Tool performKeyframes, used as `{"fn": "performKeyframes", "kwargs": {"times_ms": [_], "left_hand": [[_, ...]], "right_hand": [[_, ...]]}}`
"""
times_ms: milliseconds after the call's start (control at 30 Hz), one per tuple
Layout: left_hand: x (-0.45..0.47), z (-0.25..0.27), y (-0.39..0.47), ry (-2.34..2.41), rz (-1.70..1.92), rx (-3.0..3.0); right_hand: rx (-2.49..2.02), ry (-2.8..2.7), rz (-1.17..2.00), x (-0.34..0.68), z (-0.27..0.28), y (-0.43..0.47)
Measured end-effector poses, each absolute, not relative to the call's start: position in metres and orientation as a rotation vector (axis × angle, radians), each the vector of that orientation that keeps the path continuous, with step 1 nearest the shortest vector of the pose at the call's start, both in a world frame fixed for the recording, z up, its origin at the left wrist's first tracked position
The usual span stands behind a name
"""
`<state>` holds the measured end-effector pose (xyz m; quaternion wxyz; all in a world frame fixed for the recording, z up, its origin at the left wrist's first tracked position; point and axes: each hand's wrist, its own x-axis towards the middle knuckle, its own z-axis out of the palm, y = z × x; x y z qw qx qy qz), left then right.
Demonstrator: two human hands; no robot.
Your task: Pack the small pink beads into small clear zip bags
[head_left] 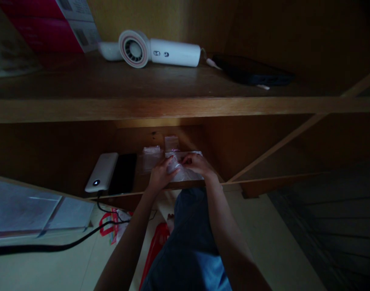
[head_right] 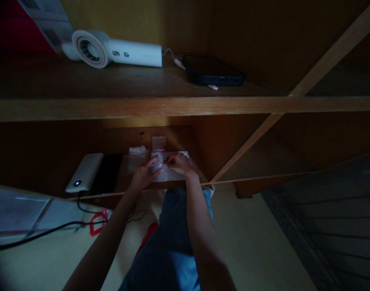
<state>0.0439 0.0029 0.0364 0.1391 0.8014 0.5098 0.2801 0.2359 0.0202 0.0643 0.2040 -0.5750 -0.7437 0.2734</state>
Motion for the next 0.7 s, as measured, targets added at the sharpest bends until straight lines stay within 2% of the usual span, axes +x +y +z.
{"fn": "performKeyframes", "kwargs": {"times_ms": [367, 700], "left_hand": [[0.043, 0.035, 0.002, 1.459, 0.796, 2.316], [0.043, 0.034, 0.003, 1.428, 0.775, 2.276]], "right_hand": [[-1.285, -1.833, 1.122, 0.236, 0.07, 0.021], [-1.219, -1.796, 1.218, 0.231, 0.057, 0.026]]}}
